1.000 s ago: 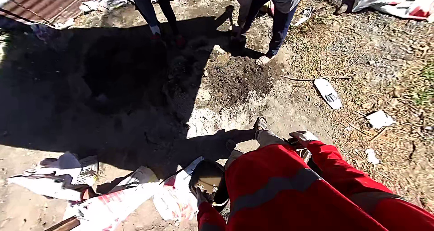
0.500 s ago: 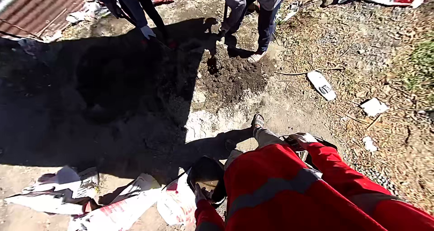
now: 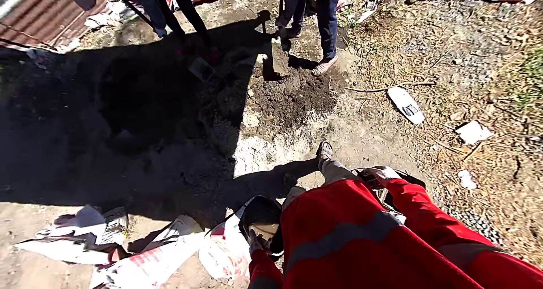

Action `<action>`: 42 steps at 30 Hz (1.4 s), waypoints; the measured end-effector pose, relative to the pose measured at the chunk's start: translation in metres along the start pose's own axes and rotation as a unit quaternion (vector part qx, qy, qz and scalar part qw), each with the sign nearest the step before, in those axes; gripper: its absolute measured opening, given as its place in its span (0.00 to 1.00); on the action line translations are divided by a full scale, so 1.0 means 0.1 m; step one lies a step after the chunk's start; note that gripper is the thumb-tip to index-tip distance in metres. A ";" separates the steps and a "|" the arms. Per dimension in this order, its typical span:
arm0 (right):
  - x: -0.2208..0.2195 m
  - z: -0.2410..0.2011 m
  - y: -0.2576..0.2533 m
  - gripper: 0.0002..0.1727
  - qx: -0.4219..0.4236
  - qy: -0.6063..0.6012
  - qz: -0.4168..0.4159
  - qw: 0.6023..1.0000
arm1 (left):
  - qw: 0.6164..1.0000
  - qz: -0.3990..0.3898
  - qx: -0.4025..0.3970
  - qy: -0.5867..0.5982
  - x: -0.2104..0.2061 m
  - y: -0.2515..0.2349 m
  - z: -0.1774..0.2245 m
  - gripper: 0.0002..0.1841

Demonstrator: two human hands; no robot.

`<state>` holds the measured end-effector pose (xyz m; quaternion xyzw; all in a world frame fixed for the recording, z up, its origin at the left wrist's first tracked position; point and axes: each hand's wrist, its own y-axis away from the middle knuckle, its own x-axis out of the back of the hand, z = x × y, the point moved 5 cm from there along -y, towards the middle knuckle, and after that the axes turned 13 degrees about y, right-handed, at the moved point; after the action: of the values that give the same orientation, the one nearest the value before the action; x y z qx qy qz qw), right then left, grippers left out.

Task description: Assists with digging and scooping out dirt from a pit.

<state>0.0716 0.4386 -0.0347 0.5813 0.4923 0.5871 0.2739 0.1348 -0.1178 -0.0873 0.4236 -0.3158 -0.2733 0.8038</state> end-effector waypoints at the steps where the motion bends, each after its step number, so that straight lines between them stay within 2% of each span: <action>1: -0.02 0.04 -0.08 0.24 0.003 0.003 0.001 1.000 | 1.000 0.003 0.002 -0.016 0.04 -0.07 -0.05 0.32; 3: -0.01 -0.05 0.00 0.23 -0.008 0.005 0.002 1.000 | 1.000 0.007 0.009 -0.027 0.09 -0.14 -0.13 0.34; 5: 0.03 -0.26 0.27 0.23 -0.026 0.013 0.001 1.000 | 1.000 0.008 0.006 -0.021 0.08 -0.11 -0.15 0.32; 8: 0.03 -0.37 0.35 0.23 -0.027 0.015 0.010 0.999 | 1.000 -0.006 0.005 0.001 0.11 -0.07 -0.20 0.32; 11: 0.03 -0.40 0.33 0.23 -0.019 0.015 0.003 1.000 | 0.998 -0.018 -0.054 0.031 0.17 -0.16 -0.35 0.32; 14: 0.02 -0.47 0.36 0.23 -0.021 0.010 0.002 1.000 | 1.000 -0.011 0.024 0.005 0.16 -0.11 -0.31 0.31; 16: 0.01 -0.49 0.38 0.23 -0.025 0.005 0.001 1.000 | 0.999 -0.004 0.031 0.008 0.13 -0.01 -0.27 0.32; 22: 0.01 -0.45 0.37 0.23 -0.025 0.005 0.005 1.000 | 0.999 -0.023 0.035 0.028 0.16 -0.12 -0.33 0.31; 28: 0.01 -0.35 0.35 0.22 -0.027 0.007 0.006 1.000 | 0.999 -0.006 0.017 -0.029 0.11 -0.05 -0.24 0.33; 38: 0.07 -0.34 0.42 0.23 -0.017 0.019 0.014 1.000 | 1.000 -0.016 0.010 -0.019 -0.08 -0.05 -0.10 0.31; 41: 0.14 -0.18 0.34 0.23 -0.020 0.018 0.024 0.999 | 0.999 -0.028 0.009 -0.042 -0.18 -0.19 -0.10 0.31; 42: 0.16 -0.11 0.30 0.23 -0.026 0.010 0.023 0.999 | 0.998 -0.034 -0.014 -0.058 -0.21 -0.20 -0.09 0.31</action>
<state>0.0660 0.4388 0.0001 0.5791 0.4664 0.6118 0.2699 0.1236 -0.1081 -0.1140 0.4059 -0.3439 -0.3289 0.7803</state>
